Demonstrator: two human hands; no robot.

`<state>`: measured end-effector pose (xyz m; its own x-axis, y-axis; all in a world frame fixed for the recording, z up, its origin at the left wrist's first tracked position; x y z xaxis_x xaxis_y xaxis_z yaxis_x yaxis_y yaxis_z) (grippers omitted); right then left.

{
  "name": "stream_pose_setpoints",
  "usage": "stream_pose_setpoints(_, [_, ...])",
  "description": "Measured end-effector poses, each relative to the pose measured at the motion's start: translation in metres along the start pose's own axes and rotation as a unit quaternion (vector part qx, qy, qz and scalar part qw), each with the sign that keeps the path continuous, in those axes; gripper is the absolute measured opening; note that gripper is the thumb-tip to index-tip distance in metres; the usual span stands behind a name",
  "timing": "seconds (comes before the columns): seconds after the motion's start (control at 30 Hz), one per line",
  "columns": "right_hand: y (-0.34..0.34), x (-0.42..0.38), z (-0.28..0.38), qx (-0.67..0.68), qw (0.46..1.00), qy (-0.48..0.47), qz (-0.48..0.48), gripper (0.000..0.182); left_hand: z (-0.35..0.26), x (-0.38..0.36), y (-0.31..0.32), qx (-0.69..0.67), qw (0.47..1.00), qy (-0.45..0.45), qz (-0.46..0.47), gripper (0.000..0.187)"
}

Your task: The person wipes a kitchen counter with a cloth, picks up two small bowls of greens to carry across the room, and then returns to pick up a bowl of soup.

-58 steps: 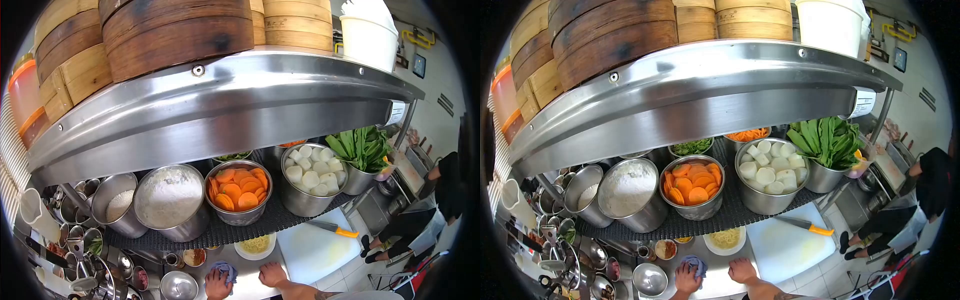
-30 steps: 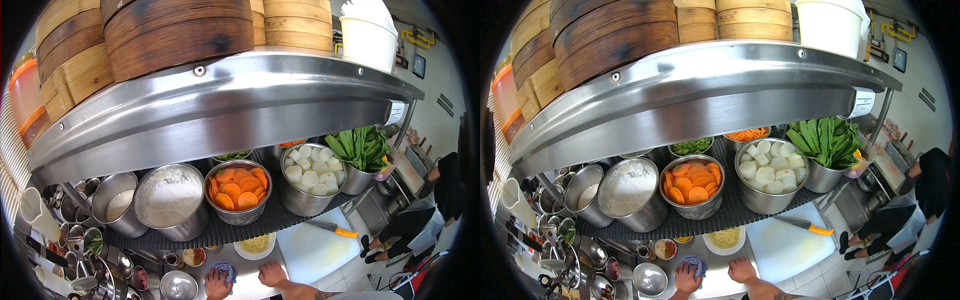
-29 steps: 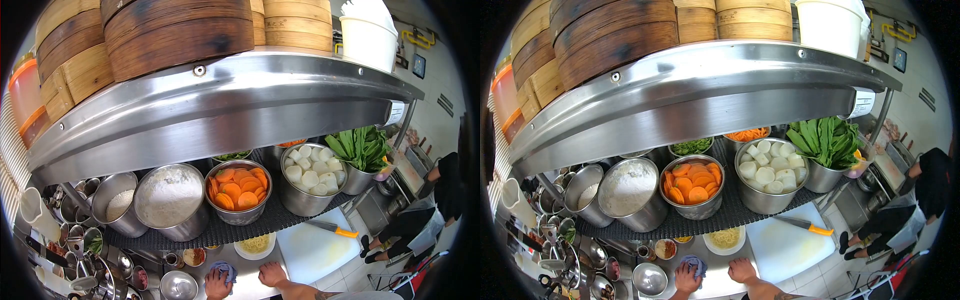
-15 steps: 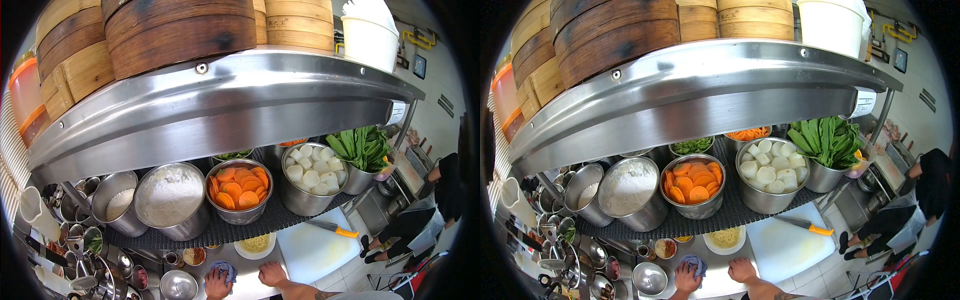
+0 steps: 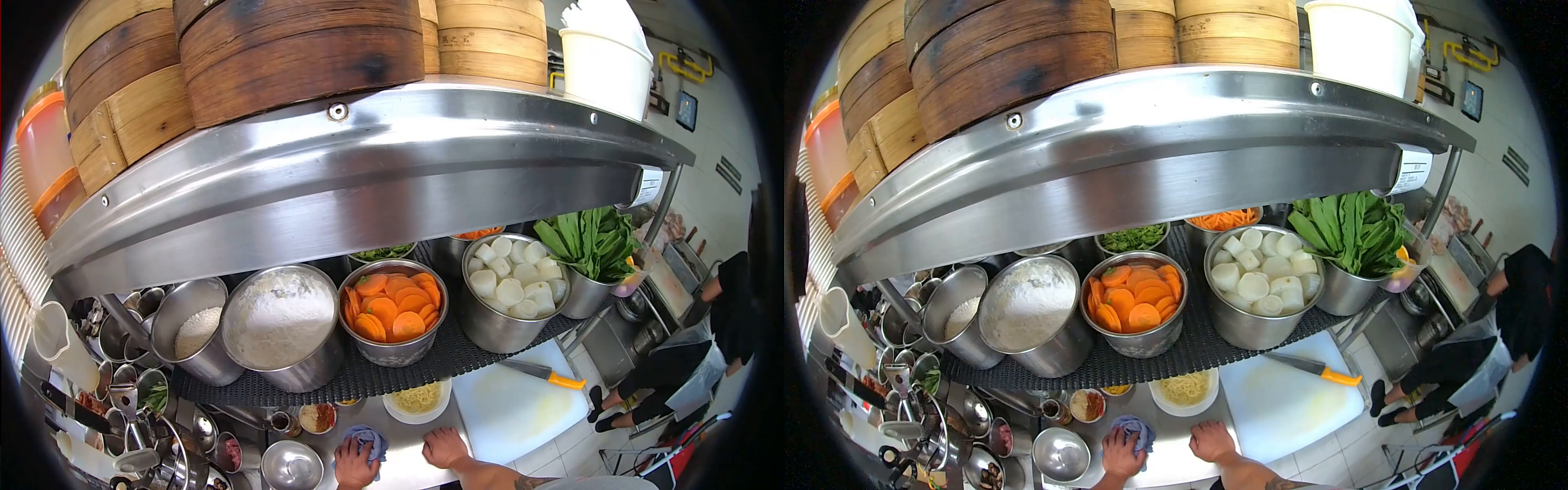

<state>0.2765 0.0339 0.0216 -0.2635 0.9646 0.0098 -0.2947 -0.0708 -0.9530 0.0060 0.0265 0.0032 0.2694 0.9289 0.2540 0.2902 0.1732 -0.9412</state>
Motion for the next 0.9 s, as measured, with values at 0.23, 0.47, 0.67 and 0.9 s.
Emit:
stream_pose_setpoints(0.23, [-0.0023, 0.0007, 0.0001, 0.003, 1.000, -0.002, 0.012, 0.025, 0.0025, -0.0010, 0.0055, -0.011, 1.000, -0.002, -0.005, 0.056])
stream_pose_setpoints(0.47, [-0.0028, 0.0002, -0.0001, 0.008, 1.000, 0.004, 0.017, 0.027, 0.0002, 0.0002, 0.0020, -0.001, 1.000, -0.013, 0.009, 0.056])
stream_pose_setpoints(0.67, [-0.0041, -0.0002, 0.0001, 0.006, 1.000, -0.003, 0.007, 0.027, -0.0002, 0.0006, 0.0018, -0.013, 1.000, -0.017, 0.010, 0.055])
stream_pose_setpoints(0.9, [-0.0005, 0.0006, -0.0024, 0.002, 1.000, 0.000, 0.009, 0.028, -0.0010, 0.0021, 0.0013, -0.001, 1.000, -0.009, 0.016, 0.056])
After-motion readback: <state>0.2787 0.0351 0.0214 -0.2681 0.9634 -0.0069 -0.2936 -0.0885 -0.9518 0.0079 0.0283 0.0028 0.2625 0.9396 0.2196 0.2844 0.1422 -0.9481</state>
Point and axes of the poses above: each hand's wrist, its own x-axis towards the middle knuckle, its own y-axis out of the palm, z = x × y, the point moved 3 cm from there along x, towards the middle knuckle, and after that the axes turned 1 degree about -y, right-handed, at the moved point
